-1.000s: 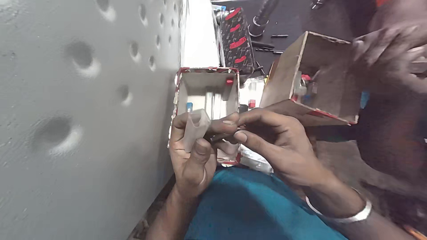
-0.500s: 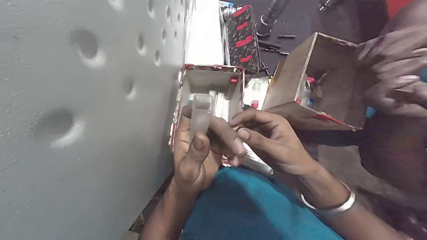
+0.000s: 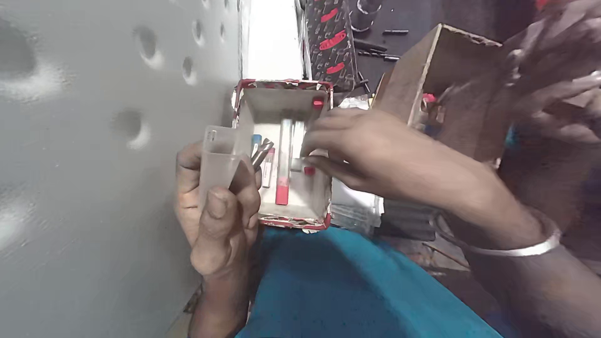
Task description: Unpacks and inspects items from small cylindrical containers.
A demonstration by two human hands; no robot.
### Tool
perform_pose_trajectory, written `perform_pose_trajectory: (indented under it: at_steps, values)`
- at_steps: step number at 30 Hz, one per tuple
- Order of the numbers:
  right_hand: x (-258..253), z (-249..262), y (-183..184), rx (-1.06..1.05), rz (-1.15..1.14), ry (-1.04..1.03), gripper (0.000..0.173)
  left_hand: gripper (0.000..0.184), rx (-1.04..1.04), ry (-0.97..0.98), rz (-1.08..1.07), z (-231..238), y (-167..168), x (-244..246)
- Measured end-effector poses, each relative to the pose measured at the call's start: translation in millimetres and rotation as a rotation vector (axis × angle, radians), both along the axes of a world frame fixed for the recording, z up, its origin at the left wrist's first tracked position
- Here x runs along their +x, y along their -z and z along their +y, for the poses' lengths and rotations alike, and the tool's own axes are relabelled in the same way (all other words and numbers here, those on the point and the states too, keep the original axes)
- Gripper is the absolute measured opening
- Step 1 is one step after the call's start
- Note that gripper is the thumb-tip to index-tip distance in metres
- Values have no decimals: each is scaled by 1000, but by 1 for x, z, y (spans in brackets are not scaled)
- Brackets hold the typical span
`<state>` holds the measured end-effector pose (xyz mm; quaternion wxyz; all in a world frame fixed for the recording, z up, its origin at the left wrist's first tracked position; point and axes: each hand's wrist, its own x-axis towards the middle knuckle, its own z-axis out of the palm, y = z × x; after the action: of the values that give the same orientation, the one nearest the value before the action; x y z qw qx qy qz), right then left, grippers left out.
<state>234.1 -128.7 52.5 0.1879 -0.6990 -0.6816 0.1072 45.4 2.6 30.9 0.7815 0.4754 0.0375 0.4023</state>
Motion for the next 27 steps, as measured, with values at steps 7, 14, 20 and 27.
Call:
perform_pose_trajectory:
  at_steps: [7,14,20,27]
  values:
    - [-55,64,20,-848,-246,-117,5,30,1,-34,-20,5,4,-2]
    - [-64,75,41,-1003,-233,-130,13,29,-32,-62,-51,5,8,-7]
    - [-23,48,6,-520,-19,-162,24,29,-5,-55,-23,7,8,-15]
    - [12,-6,-32,448,732,72,21,26,183,-36,105,4,10,-6]
